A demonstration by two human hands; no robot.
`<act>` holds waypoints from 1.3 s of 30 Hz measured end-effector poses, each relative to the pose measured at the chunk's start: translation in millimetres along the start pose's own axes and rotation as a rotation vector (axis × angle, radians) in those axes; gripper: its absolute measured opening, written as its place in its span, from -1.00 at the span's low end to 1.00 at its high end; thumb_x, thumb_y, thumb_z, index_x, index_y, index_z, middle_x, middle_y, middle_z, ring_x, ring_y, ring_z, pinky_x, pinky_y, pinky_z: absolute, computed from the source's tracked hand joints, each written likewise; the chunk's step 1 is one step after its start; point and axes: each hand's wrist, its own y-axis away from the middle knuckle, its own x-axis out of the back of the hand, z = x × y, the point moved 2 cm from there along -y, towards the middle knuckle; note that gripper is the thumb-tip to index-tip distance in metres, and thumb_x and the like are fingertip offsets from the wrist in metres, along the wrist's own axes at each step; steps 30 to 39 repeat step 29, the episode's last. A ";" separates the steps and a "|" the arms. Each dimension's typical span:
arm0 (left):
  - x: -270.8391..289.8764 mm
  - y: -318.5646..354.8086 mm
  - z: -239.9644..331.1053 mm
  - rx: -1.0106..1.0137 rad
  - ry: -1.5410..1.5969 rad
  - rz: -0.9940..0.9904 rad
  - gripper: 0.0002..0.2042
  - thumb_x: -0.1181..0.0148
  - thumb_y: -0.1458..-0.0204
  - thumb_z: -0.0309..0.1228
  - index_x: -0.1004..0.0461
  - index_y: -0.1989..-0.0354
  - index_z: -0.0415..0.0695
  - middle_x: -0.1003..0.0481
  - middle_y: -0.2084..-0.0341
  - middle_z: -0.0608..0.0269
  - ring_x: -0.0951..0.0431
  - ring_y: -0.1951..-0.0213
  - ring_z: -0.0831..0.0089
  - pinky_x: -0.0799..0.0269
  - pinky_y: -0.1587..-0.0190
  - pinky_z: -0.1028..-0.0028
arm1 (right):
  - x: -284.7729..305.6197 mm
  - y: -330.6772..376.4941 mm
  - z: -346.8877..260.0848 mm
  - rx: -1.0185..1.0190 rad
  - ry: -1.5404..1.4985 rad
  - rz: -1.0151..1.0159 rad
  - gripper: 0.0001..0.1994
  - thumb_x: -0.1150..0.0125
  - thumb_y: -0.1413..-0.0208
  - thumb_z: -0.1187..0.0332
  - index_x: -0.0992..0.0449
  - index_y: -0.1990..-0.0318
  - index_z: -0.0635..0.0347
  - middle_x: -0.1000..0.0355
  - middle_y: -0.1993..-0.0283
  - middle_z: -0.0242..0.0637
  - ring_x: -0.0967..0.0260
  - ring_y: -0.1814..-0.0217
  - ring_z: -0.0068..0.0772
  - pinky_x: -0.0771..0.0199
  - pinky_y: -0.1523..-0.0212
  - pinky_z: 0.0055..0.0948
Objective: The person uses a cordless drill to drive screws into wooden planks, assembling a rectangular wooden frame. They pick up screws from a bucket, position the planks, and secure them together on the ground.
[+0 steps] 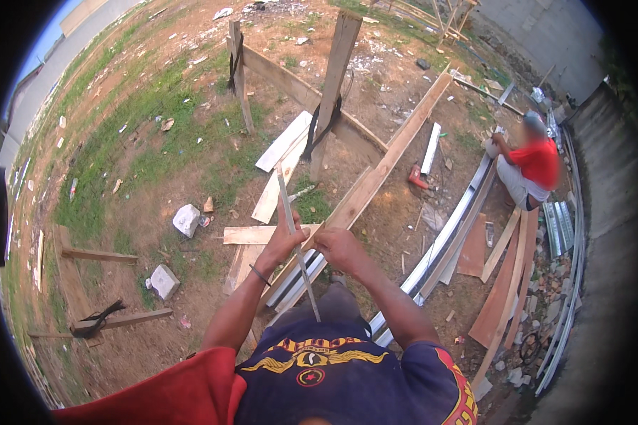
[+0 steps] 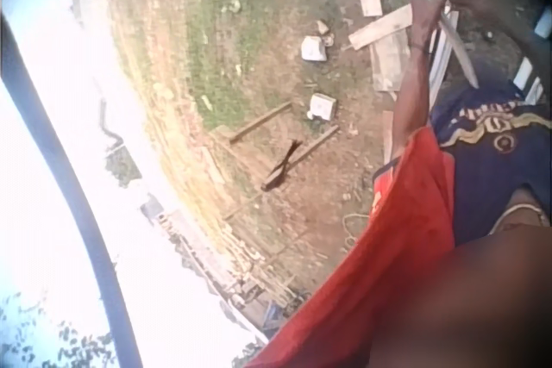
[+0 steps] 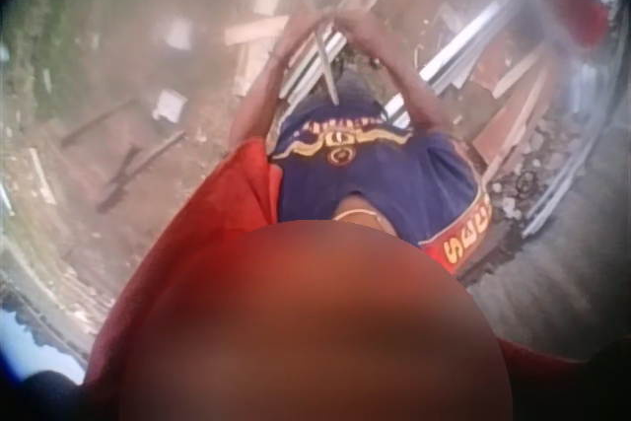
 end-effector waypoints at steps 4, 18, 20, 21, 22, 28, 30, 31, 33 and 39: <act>-8.0 -0.3 -2.8 -0.140 -0.030 0.037 0.17 -0.29 0.18 -0.17 0.54 -0.38 -0.34 0.38 -0.40 -0.20 0.36 -0.44 0.11 0.34 -0.42 0.31 | -3.8 6.7 -6.6 0.273 0.635 0.030 -0.80 -0.06 0.04 0.31 -0.51 0.29 0.16 -0.44 0.28 -0.35 -0.33 0.08 -0.30 -0.30 0.10 -0.34; -11.0 5.3 -45.0 -0.011 0.087 0.065 0.18 -0.32 0.19 -0.12 0.50 -0.38 -0.37 0.36 -0.40 -0.20 0.36 -0.44 0.15 0.35 -0.41 0.34 | -98.7 43.7 39.3 0.135 0.241 0.311 -0.83 -0.08 0.08 0.45 -0.48 0.27 0.17 -0.42 0.37 -0.25 -0.38 0.28 -0.17 -0.40 0.20 -0.25; -12.4 2.1 -48.3 0.013 0.051 0.089 0.19 -0.32 0.20 -0.13 0.50 -0.38 -0.36 0.33 -0.40 -0.21 0.31 -0.43 0.14 0.31 -0.41 0.34 | -116.3 55.2 40.3 0.041 0.149 0.333 -0.84 -0.09 0.06 0.44 -0.49 0.27 0.15 -0.41 0.44 -0.25 -0.39 0.32 -0.15 -0.41 0.24 -0.23; -15.4 1.5 -50.3 0.029 0.041 0.106 0.19 -0.33 0.20 -0.13 0.50 -0.38 -0.36 0.31 -0.40 -0.21 0.28 -0.43 0.14 0.29 -0.41 0.34 | -127.6 67.6 35.6 -0.036 0.120 0.318 -0.85 -0.10 0.04 0.44 -0.50 0.28 0.15 -0.41 0.45 -0.23 -0.40 0.33 -0.13 -0.41 0.26 -0.20; -14.5 3.5 -52.4 0.058 -0.010 0.117 0.18 -0.32 0.20 -0.14 0.49 -0.38 -0.35 0.30 -0.40 -0.19 0.28 -0.43 0.14 0.29 -0.41 0.34 | -142.1 84.3 23.9 -0.124 0.082 0.284 -0.87 -0.11 0.03 0.43 -0.50 0.29 0.15 -0.42 0.47 -0.21 -0.41 0.34 -0.11 -0.41 0.28 -0.17; -2.6 0.2 -36.1 0.086 0.104 0.103 0.11 -0.25 0.15 -0.15 0.47 -0.41 -0.25 0.34 -0.41 -0.11 0.34 -0.44 0.18 0.30 -0.41 0.33 | -116.1 90.4 29.7 -0.209 -0.075 0.271 -0.94 -0.17 0.00 0.44 -0.51 0.36 0.19 -0.47 0.42 -0.09 -0.45 0.32 0.01 -0.43 0.28 -0.06; -5.8 3.6 -31.2 0.015 0.088 0.085 0.11 -0.25 0.15 -0.15 0.47 -0.41 -0.25 0.34 -0.41 -0.11 0.34 -0.44 0.18 0.30 -0.41 0.33 | -100.2 85.1 34.8 -0.203 -0.112 0.252 -0.95 -0.18 0.00 0.45 -0.52 0.37 0.20 -0.48 0.40 -0.08 -0.46 0.30 0.03 -0.43 0.26 -0.06; -5.8 3.6 -31.2 0.015 0.088 0.085 0.11 -0.25 0.15 -0.15 0.47 -0.41 -0.25 0.34 -0.41 -0.11 0.34 -0.44 0.18 0.30 -0.41 0.33 | -100.2 85.1 34.8 -0.203 -0.112 0.252 -0.95 -0.18 0.00 0.45 -0.52 0.37 0.20 -0.48 0.40 -0.08 -0.46 0.30 0.03 -0.43 0.26 -0.06; -5.8 3.6 -31.2 0.015 0.088 0.085 0.11 -0.25 0.15 -0.15 0.47 -0.41 -0.25 0.34 -0.41 -0.11 0.34 -0.44 0.18 0.30 -0.41 0.33 | -100.2 85.1 34.8 -0.203 -0.112 0.252 -0.95 -0.18 0.00 0.45 -0.52 0.37 0.20 -0.48 0.40 -0.08 -0.46 0.30 0.03 -0.43 0.26 -0.06; -5.8 3.6 -31.2 0.015 0.088 0.085 0.11 -0.25 0.15 -0.15 0.47 -0.41 -0.25 0.34 -0.41 -0.11 0.34 -0.44 0.18 0.30 -0.41 0.33 | -100.2 85.1 34.8 -0.203 -0.112 0.252 -0.95 -0.18 0.00 0.45 -0.52 0.37 0.20 -0.48 0.40 -0.08 -0.46 0.30 0.03 -0.43 0.26 -0.06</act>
